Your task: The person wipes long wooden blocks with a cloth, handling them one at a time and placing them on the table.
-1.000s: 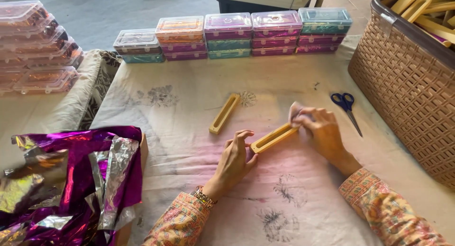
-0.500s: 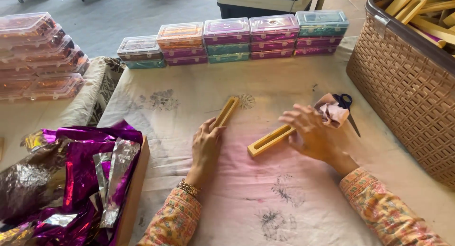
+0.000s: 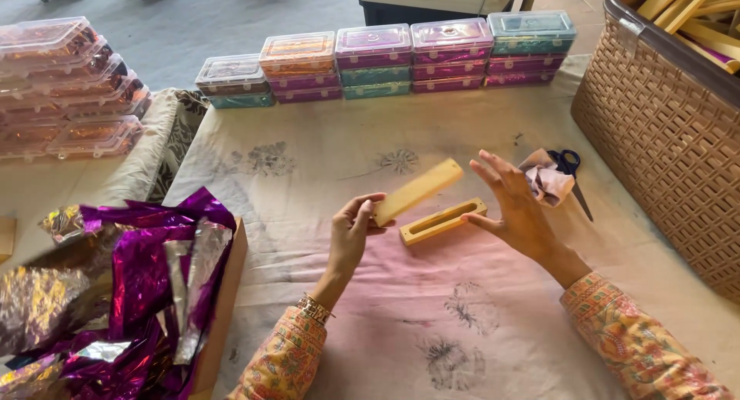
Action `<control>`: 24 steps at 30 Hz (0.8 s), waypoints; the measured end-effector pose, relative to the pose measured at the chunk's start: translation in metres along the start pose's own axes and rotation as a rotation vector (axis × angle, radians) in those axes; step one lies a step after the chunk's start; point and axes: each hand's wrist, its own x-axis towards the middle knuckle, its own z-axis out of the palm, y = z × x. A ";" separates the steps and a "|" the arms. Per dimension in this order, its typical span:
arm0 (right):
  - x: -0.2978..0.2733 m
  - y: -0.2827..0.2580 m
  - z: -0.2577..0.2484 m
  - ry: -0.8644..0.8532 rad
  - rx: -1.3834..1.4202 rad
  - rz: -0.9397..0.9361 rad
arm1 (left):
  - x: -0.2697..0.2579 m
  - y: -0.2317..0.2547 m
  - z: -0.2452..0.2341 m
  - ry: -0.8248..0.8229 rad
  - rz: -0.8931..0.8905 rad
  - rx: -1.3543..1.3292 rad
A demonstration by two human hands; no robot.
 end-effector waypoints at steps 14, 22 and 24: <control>-0.018 0.038 0.019 -0.312 0.332 0.216 | -0.033 0.017 0.022 -0.060 0.552 0.840; -0.021 0.043 0.023 -0.368 0.474 0.327 | -0.032 0.007 0.024 -0.113 0.346 0.771; -0.019 0.042 0.020 -0.383 0.515 0.341 | -0.029 0.001 0.023 -0.114 0.322 0.701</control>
